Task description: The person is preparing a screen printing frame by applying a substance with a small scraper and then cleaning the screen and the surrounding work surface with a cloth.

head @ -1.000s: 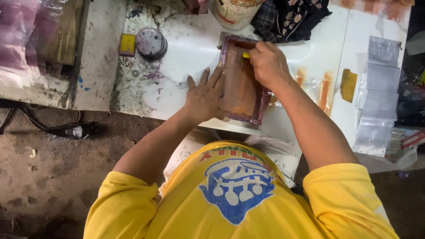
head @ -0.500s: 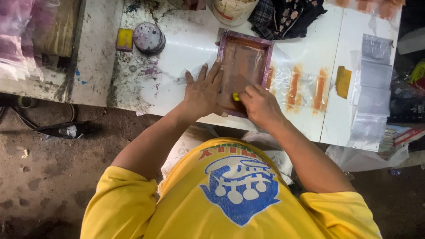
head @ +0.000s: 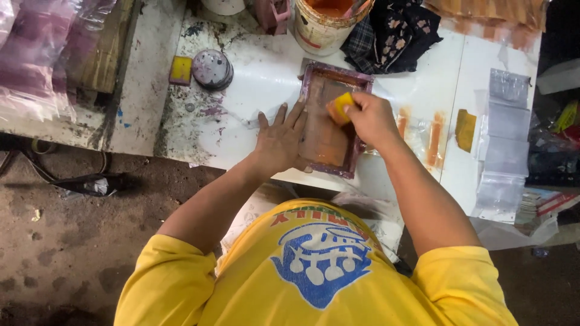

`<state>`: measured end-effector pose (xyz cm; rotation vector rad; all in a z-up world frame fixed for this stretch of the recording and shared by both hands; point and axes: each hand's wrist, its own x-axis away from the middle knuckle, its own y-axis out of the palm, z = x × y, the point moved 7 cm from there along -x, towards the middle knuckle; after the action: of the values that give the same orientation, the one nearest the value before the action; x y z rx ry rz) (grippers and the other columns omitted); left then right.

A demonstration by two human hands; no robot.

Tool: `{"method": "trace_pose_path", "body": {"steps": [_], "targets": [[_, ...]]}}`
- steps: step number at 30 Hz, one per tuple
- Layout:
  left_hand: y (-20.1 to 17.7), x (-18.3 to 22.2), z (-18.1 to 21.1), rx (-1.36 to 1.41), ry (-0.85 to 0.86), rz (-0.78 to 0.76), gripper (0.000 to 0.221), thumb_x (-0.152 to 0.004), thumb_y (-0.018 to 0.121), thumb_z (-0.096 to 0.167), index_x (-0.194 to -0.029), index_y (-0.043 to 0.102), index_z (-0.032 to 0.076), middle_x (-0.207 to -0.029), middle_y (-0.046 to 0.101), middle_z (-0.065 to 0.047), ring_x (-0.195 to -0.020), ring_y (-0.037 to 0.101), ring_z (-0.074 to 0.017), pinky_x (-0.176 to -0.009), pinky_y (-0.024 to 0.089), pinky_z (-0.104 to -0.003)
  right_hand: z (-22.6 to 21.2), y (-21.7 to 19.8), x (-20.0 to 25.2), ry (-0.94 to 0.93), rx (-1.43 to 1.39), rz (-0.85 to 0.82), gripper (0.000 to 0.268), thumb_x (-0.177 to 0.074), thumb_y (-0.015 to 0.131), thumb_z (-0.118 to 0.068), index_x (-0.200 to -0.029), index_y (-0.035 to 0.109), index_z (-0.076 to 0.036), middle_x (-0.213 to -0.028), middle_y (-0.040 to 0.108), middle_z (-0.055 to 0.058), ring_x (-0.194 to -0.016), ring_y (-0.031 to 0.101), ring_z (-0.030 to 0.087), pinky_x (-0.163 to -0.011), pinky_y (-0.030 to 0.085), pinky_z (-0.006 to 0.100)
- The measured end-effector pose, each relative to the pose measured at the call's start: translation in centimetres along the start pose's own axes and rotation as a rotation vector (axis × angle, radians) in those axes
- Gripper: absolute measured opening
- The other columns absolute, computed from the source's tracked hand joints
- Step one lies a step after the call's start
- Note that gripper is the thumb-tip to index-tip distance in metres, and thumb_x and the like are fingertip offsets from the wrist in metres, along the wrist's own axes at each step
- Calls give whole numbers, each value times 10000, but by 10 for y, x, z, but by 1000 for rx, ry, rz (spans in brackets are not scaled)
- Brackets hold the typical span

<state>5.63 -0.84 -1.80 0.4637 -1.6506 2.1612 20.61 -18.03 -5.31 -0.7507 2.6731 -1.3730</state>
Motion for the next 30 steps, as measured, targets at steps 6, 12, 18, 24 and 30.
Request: {"method": "trace_pose_path", "body": {"steps": [6,12,18,24,30], "targets": [[3,-2,-1,-4,4,-14,1207,-764,747,717,-1620,181,84,-1714,37,-127,-1534,180,-411,-1094,225,-792,-33,4,1,-586,410,276,110,-974,694,-255,-992,752,-163,-907,632,48,-889,672,325,-770,546,398],[1,-1,-1,-26,6,-4,1198,-770,741,723,-1618,189,81,-1710,62,-139,-1531,193,-412,-1085,247,-789,-24,16,-12,-602,466,298,119,-950,707,-247,-991,745,-143,-893,578,39,-876,642,311,-751,546,422],[0,1,0,-27,17,27,1190,-763,733,733,-1615,207,89,-1706,89,-128,-1525,215,-406,-1078,268,-789,-27,2,-40,-689,483,373,97,-956,690,-251,-992,711,-164,-890,529,16,-843,615,299,-705,529,406],[4,-1,-2,-25,26,53,1185,-753,747,715,-1611,224,86,-1703,110,-132,-1519,225,-414,-1071,280,-795,-19,10,-50,-754,514,408,103,-963,703,-271,-1000,706,-174,-909,537,18,-840,599,300,-705,533,406],[0,1,-1,-41,27,46,1176,-769,756,695,-1615,214,83,-1707,80,-131,-1519,219,-413,-1072,269,-791,-21,28,-16,-806,473,258,119,-963,660,-221,-889,703,-139,-846,515,25,-785,584,331,-661,504,433]]}}
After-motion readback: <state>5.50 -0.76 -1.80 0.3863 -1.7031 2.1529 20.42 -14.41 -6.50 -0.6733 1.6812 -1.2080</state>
